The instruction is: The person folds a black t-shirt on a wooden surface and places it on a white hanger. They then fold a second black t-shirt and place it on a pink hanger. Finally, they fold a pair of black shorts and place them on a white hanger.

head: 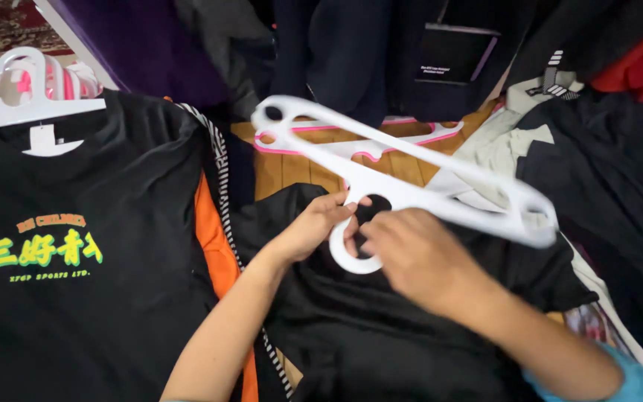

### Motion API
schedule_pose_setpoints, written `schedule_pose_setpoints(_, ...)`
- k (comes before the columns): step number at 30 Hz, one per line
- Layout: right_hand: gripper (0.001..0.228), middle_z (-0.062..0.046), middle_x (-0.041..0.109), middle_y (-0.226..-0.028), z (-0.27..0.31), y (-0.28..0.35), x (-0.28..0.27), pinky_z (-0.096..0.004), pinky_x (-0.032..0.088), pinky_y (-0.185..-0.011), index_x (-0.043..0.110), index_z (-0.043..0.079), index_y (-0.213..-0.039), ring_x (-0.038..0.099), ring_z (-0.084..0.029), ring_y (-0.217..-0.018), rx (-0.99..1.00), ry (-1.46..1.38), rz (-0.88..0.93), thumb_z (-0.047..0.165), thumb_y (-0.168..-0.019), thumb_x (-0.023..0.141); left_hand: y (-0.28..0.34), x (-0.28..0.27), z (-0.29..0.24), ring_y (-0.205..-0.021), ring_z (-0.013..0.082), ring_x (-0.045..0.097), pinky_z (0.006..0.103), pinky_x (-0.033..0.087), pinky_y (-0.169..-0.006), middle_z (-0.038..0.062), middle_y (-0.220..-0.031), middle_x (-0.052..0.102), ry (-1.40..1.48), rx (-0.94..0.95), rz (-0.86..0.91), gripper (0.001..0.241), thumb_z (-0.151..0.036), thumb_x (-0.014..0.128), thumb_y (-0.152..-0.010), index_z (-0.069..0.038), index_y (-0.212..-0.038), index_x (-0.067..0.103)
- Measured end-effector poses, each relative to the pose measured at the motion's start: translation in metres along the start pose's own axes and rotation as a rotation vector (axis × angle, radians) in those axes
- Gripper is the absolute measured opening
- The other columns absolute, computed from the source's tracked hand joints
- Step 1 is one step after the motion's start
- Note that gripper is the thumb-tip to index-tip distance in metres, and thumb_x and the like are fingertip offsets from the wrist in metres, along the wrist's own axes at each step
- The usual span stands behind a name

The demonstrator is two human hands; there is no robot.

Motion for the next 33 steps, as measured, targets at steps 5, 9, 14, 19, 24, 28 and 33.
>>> schedule_pose_setpoints(5,0.031,-0.016,0.063,-0.122,-0.028,0.014,-0.023,-0.048,0.044,-0.108,0.061,0.002,-0.128,0.061,-0.038,-0.122,0.001,0.165,0.099,0.003,-0.099,0.051,0.017,0.013,-0.013,-0.039,0.0184,0.064,0.0247,0.051,-0.035,0.005,-0.053,0.052,-0.149,0.052,0.214,0.025,-0.011,0.046,-0.107,0.005,-0.118,0.062)
schedule_pose_setpoints(9,0.069,-0.016,0.052,-0.151,-0.032,0.023,-0.01,-0.055,0.029,-0.121,0.051,0.007,-0.146,0.042,-0.037,-0.147,-0.017,0.206,0.2,-0.005,-0.079,0.065,0.026,0.029,-0.005,-0.032,0.0088,0.052,0.0176,0.041,-0.03,-0.002,-0.053,0.047,-0.27,0.004,0.345,0.018,-0.014,0.055,-0.104,-0.002,-0.106,0.069)
schedule_pose_setpoints(14,0.083,-0.014,0.065,-0.124,-0.049,0.05,0.016,-0.059,0.017,-0.125,0.054,0.003,-0.138,0.044,-0.036,-0.145,-0.083,0.02,0.293,-0.015,-0.058,0.067,0.032,0.053,0.023,-0.033,0.0075,0.048,0.017,0.04,-0.028,0.001,-0.053,0.052,-0.408,-0.132,0.482,0.024,-0.017,0.059,-0.103,-0.004,-0.117,0.074)
schedule_pose_setpoints(19,0.043,-0.008,0.074,-0.084,-0.145,0.11,0.025,-0.048,0.051,-0.105,0.076,0.011,-0.098,0.069,-0.033,-0.092,0.188,0.063,0.401,0.003,-0.056,0.074,-0.016,-0.032,0.038,-0.105,0.0317,0.074,0.0413,0.059,-0.093,0.011,-0.102,0.079,-0.78,0.121,-0.208,0.034,-0.044,0.064,-0.1,-0.02,-0.121,0.077)
schedule_pose_setpoints(24,0.032,-0.001,0.079,-0.11,-0.209,0.149,-0.01,-0.04,0.052,-0.092,0.074,0.025,-0.105,0.071,-0.031,-0.108,0.827,0.168,0.793,0.024,-0.074,0.073,-0.013,-0.06,0.023,-0.126,0.0302,0.06,0.0437,0.044,-0.106,0.007,-0.142,0.056,-1.075,0.111,-0.296,0.041,-0.037,0.054,-0.099,-0.016,-0.134,0.061)
schedule_pose_setpoints(28,0.082,0.001,0.069,-0.142,-0.266,0.22,-0.016,-0.029,0.043,-0.11,0.068,0.022,-0.139,0.061,-0.023,-0.134,1.156,0.051,0.853,0.05,-0.065,0.092,-0.016,-0.082,0.04,-0.099,0.0472,0.069,0.0622,0.055,-0.08,0.013,-0.145,0.05,-1.483,0.033,-0.479,0.058,-0.04,0.062,-0.093,-0.014,-0.143,0.051)
schedule_pose_setpoints(33,0.04,-0.006,0.075,-0.088,-0.25,0.201,-0.075,-0.031,0.044,-0.079,0.083,0.015,-0.097,0.064,-0.02,-0.085,1.298,0.032,0.677,0.048,-0.076,0.089,-0.016,-0.088,0.034,-0.078,0.0454,0.07,0.0611,0.056,-0.063,0.017,-0.124,0.053,-1.618,0.098,-0.616,0.041,-0.029,0.063,-0.092,-0.012,-0.129,0.06)
Point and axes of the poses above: each hand's wrist, its own y-axis away from the middle knuckle, its own x-axis out of the palm, z = x × y, the point moved 7 cm from there along -y, towards the middle knuckle
